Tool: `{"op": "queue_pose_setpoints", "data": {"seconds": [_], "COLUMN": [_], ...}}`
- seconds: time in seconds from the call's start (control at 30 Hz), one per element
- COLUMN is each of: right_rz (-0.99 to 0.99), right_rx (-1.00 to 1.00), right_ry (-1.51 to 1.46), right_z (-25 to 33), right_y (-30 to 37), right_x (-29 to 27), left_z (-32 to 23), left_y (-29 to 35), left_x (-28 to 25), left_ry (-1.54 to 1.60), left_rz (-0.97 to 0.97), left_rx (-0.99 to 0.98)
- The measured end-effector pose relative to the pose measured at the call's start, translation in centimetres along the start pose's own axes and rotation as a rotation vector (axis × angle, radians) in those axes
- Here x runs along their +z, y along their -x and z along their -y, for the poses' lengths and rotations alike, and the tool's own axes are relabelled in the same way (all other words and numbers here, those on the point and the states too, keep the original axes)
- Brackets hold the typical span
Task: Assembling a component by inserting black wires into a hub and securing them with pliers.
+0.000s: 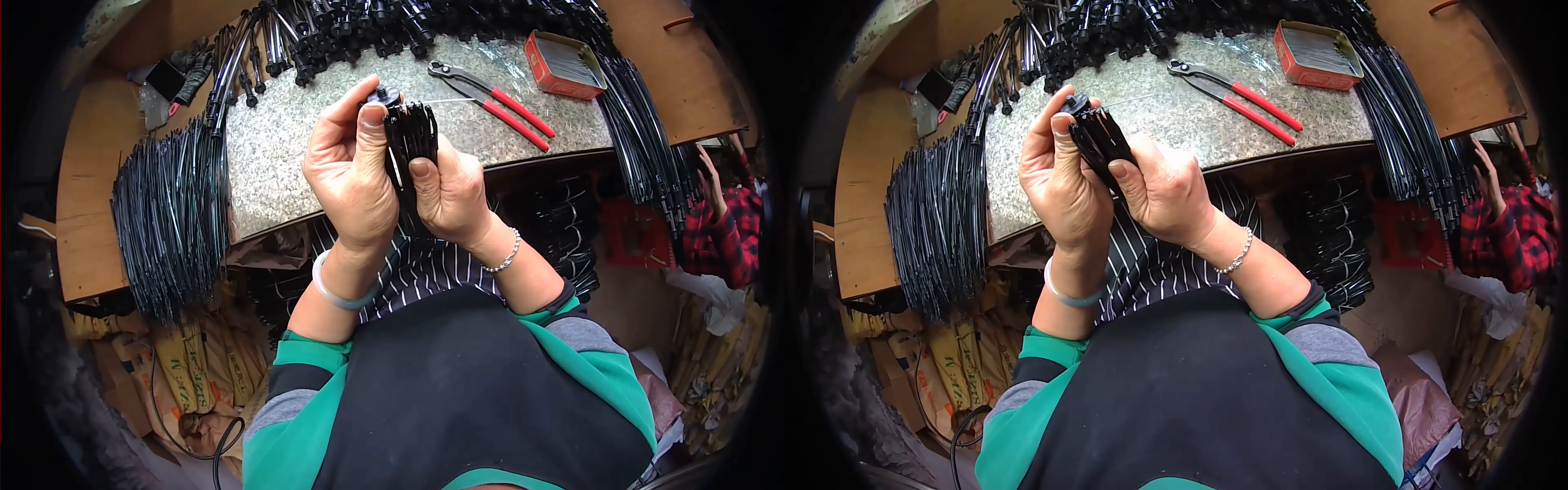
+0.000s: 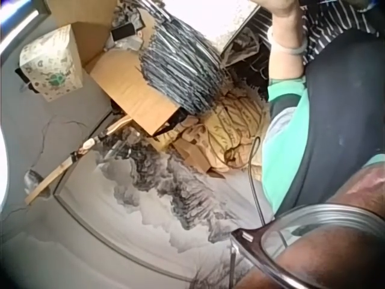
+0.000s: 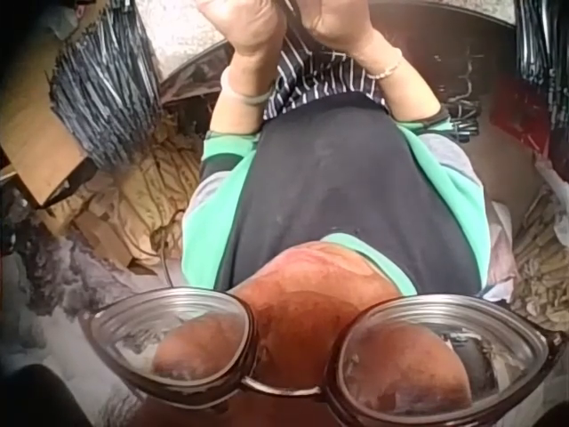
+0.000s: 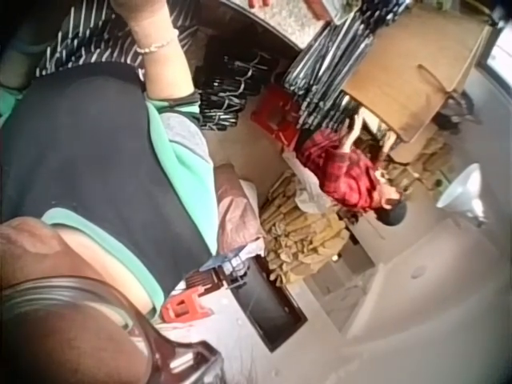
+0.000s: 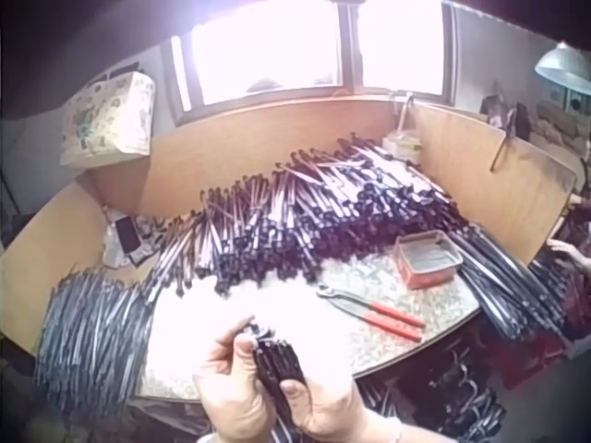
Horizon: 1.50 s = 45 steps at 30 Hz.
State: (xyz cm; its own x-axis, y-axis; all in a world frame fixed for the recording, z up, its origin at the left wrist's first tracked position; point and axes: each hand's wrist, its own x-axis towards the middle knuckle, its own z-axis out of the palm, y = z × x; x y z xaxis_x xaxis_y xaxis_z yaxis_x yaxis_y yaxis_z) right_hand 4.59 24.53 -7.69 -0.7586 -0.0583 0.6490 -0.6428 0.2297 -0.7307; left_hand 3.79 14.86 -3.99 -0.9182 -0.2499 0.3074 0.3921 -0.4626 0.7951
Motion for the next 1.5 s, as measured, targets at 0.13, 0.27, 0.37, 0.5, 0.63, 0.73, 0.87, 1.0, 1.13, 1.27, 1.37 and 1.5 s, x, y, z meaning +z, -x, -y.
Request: {"op": "queue_pose_setpoints", "data": {"seconds": [0.13,0.27,0.37,0.5,0.63,0.73,0.87,1.0,1.13,1.27,1.37,1.5], "right_rz": [-0.003,-0.018,0.010,0.004,-0.022,0.006,0.050,0.071,0.098,0.127,0.101,0.056], "right_rx": [0.011,-0.006,-0.047,-0.029,0.007,0.005,0.009,0.072,0.104,0.119,0.056,0.012], "right_ry": [-0.025,-0.051,0.035,0.002,-0.073,-0.123,-0.056,-0.170,-0.167,-0.182,-0.121,-0.092], "right_z": [-0.1,-0.2,-0.2,0.0,0.2,0.3,0.5,0.4,0.3,0.3,0.4,0.3], "right_y": [0.1,0.1,0.1,0.1,0.2,0.1,0.3,0.2,0.2,0.1,0.2,0.2], "right_x": [0.2,0.3,0.1,0.1,0.2,0.1,-0.2,-0.2,-0.4,-0.7,-0.6,-0.2], "left_z": [0.1,0.0,-0.2,-0.3,-0.1,-0.4,-0.2,-0.4,-0.7,-0.9,-0.9,-0.9], "left_y": [0.2,0.4,0.1,0.3,0.4,0.7,0.9,0.9,0.9,0.5,0.5,0.5], "left_x": [-0.1,-0.2,0.0,0.1,-0.5,-0.3,-0.1,-0.5,-0.3,-0.9,-0.9,-0.5], "left_ry": [-0.008,0.018,0.016,0.012,0.052,0.095,0.084,0.097,0.150,0.199,0.190,0.204], "left_rz": [-0.002,-0.008,-0.002,-0.007,0.026,0.025,0.002,0.054,0.086,0.142,0.180,0.121], "left_rx": [0.040,0.027,0.026,0.033,-0.003,-0.019,0.007,0.011,-0.041,-0.152,-0.181,-0.163]}}
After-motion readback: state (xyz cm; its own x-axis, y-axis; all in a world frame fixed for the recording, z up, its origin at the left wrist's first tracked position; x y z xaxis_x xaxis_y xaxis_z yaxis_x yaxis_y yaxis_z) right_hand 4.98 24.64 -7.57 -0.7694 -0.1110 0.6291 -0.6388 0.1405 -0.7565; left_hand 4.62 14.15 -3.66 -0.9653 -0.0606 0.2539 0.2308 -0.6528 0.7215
